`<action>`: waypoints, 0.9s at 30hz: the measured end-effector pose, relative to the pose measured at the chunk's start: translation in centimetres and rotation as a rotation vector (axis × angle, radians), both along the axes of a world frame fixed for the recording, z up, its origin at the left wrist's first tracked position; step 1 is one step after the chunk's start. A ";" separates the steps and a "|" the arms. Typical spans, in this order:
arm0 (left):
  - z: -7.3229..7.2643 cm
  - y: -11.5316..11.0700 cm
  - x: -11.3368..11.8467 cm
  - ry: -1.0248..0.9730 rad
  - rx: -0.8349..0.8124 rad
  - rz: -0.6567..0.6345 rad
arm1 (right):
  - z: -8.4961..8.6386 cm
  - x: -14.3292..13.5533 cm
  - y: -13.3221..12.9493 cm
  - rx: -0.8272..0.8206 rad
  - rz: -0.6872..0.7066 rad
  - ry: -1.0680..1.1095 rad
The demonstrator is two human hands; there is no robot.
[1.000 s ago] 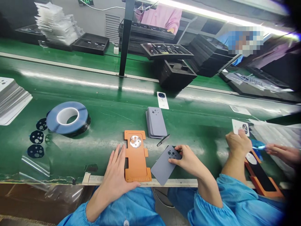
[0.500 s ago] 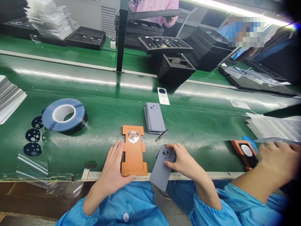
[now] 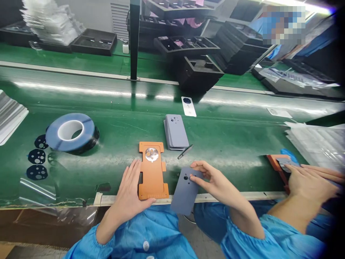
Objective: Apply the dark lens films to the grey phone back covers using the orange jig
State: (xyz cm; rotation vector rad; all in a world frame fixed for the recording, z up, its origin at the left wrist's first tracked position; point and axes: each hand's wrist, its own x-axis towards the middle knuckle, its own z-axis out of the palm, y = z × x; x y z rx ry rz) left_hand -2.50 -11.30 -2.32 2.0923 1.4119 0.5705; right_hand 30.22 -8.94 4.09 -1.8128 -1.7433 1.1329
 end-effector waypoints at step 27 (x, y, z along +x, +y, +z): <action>0.3 0.6 0.8 -0.126 -0.084 0.175 | 1.9 -10.2 8.1 0.406 0.451 0.173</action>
